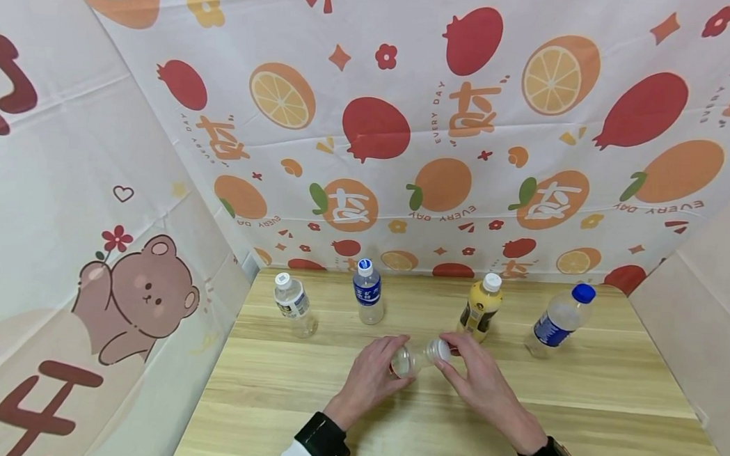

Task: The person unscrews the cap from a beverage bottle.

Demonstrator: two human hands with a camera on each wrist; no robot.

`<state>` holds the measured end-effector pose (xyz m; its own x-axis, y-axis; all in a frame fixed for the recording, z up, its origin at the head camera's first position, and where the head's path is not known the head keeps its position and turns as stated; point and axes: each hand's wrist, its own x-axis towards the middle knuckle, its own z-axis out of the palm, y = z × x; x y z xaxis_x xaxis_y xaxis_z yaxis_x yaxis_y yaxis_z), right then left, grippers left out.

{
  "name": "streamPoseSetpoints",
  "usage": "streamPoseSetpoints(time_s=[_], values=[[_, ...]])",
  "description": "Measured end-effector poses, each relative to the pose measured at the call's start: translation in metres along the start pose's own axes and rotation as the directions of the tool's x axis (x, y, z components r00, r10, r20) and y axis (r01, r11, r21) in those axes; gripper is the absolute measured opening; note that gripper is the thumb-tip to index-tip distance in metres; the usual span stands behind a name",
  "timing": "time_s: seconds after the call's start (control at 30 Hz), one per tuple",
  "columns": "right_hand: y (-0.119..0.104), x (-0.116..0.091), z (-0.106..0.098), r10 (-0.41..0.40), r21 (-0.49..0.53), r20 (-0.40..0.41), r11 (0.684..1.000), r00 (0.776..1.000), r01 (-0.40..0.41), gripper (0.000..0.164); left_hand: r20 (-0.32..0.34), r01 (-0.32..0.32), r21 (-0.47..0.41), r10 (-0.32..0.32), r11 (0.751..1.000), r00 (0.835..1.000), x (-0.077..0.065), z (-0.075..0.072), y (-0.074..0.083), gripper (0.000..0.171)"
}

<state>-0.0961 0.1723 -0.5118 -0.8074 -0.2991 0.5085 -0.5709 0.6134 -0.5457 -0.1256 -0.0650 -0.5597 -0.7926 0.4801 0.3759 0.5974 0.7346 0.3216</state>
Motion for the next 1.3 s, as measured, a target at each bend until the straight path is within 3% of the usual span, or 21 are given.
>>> streamPoseSetpoints(time_s=[0.2,0.3,0.4,0.53,0.63,0.9,1.3], values=[[0.0,0.0,0.0,-0.051,-0.019,0.002,0.999,0.999,0.051,0.052,-0.007,-0.005,0.014,0.005,1.0,1.0,-0.001,0.001,-0.001,0.079],[-0.001,0.0,-0.002,-0.019,-0.012,0.025,1.0,1.0,0.019,0.054,-0.013,-0.013,0.024,0.013,1.0,1.0,-0.001,0.001,-0.001,0.079],[-0.004,0.0,-0.003,0.114,0.001,0.071,0.993,0.991,-0.115,0.057,-0.02,-0.022,0.036,0.023,0.999,1.0,-0.001,0.002,-0.001,0.079],[-0.009,0.003,-0.001,0.326,-0.039,0.11,0.945,0.939,-0.323,0.061,-0.014,-0.034,0.043,0.034,0.998,0.999,-0.001,0.002,0.0,0.08],[-0.011,0.006,0.001,0.384,-0.078,0.095,0.923,0.919,-0.377,0.055,-0.002,-0.038,0.046,0.038,0.998,0.999,-0.001,0.002,0.001,0.08],[-0.012,0.006,0.002,0.323,-0.091,0.03,0.943,0.946,-0.319,0.027,0.002,-0.041,0.077,0.041,0.996,0.999,-0.003,0.004,0.0,0.081],[-0.006,0.0,0.0,0.261,-0.032,0.01,0.965,0.965,-0.26,0.041,-0.023,-0.024,0.056,0.025,0.998,0.999,-0.005,0.007,-0.004,0.08]])
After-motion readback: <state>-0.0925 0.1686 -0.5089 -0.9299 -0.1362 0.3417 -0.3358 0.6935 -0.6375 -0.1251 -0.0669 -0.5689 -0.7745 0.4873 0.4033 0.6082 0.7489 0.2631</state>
